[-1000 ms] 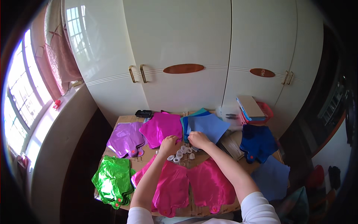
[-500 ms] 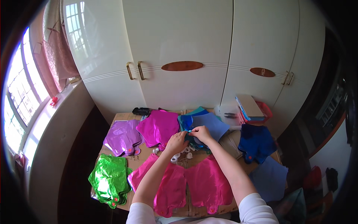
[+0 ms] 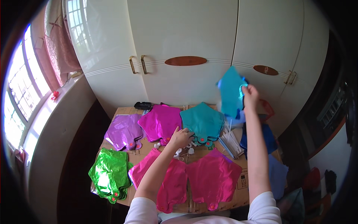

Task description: Folding various colored plastic items and placing them into clear plastic packaging sleeves.

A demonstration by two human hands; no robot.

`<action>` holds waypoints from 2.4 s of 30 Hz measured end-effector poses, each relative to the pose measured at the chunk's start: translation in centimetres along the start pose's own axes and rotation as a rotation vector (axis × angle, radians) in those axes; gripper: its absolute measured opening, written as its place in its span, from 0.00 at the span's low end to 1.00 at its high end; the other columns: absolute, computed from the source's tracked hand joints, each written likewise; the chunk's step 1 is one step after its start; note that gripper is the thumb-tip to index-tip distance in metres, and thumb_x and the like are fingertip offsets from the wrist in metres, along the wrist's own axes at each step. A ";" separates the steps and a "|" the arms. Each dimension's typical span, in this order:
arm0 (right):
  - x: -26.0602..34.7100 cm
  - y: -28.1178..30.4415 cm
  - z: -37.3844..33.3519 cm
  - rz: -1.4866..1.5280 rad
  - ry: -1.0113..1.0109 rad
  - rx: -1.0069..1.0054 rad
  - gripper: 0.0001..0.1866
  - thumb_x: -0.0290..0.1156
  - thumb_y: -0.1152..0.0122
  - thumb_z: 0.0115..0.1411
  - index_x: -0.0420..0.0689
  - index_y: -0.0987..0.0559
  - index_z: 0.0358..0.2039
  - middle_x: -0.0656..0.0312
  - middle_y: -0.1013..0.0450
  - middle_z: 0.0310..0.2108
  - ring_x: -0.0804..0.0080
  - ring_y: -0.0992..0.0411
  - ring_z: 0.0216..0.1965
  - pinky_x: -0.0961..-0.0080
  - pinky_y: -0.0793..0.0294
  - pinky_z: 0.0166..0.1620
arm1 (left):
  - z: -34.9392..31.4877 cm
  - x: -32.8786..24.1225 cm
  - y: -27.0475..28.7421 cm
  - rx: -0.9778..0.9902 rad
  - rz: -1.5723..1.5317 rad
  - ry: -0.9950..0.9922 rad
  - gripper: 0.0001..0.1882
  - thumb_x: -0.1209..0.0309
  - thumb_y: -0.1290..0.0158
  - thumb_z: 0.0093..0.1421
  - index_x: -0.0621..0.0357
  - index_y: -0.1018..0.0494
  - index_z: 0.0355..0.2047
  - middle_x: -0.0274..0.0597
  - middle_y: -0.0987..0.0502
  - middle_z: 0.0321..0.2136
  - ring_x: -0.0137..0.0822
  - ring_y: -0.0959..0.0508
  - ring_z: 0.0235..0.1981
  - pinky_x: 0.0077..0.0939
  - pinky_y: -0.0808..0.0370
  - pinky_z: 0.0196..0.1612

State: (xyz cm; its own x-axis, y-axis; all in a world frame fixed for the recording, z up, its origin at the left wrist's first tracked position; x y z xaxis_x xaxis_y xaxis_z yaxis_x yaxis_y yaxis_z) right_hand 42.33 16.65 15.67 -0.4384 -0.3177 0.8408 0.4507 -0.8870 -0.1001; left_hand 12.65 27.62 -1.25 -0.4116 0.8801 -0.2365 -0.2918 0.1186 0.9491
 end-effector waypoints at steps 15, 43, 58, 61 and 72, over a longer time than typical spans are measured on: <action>0.8 -23.3 -19.6 -0.267 0.830 1.068 0.11 0.24 0.50 0.49 0.45 0.18 0.29 0.58 0.24 0.32 0.59 0.26 0.39 0.67 0.26 0.44 | -10.3 9.9 7.9 -0.355 -0.144 0.328 0.14 0.65 0.47 0.55 0.60 0.22 0.38 0.50 0.23 0.38 0.51 0.23 0.40 0.40 0.27 0.46; -6.2 -26.1 -26.4 -0.167 -0.142 1.095 0.11 0.35 0.29 0.48 0.40 0.17 0.26 0.61 0.22 0.22 0.78 0.26 0.24 0.77 0.28 0.30 | -13.0 12.3 5.5 -0.216 -0.148 0.274 0.16 0.66 0.55 0.61 0.62 0.27 0.44 0.51 0.24 0.42 0.49 0.25 0.47 0.43 0.32 0.54; 5.0 -20.1 -10.2 -0.048 0.357 0.164 0.07 0.31 0.39 0.57 0.39 0.22 0.30 0.56 0.25 0.23 0.64 0.27 0.24 0.68 0.29 0.31 | -12.4 11.5 4.4 -0.109 0.109 0.296 0.19 0.62 0.56 0.63 0.51 0.27 0.51 0.44 0.26 0.51 0.40 0.30 0.57 0.47 0.38 0.60; 9.1 -23.2 -12.7 -0.139 0.686 0.313 0.04 0.28 0.41 0.57 0.44 0.21 0.33 0.54 0.24 0.30 0.55 0.25 0.32 0.64 0.26 0.35 | -12.6 11.2 5.1 -0.167 0.042 0.297 0.18 0.62 0.54 0.61 0.54 0.26 0.48 0.46 0.25 0.48 0.43 0.28 0.54 0.44 0.35 0.58; 3.2 -37.8 -36.9 -0.303 1.357 1.087 0.04 0.30 0.48 0.50 0.50 0.25 0.21 0.64 0.27 0.23 0.69 0.24 0.29 0.72 0.23 0.33 | -25.7 17.2 13.1 -0.504 0.068 0.732 0.13 0.65 0.47 0.54 0.61 0.21 0.32 0.52 0.21 0.33 0.51 0.22 0.37 0.41 0.26 0.43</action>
State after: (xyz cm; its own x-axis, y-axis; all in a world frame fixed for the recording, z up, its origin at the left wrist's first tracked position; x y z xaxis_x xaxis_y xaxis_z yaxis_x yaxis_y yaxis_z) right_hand -4.76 36.87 2.51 -0.6197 -0.7293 -0.2901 0.2572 -0.5379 0.8028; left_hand -20.46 32.49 1.72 -0.8396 0.3435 -0.4207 -0.5212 -0.2915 0.8021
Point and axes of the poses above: each hand's wrist, its own z-axis towards the middle knuckle, its own y-axis out of the back of the hand, x = y × z, the point moved 3 cm from there along z, towards the middle knuckle
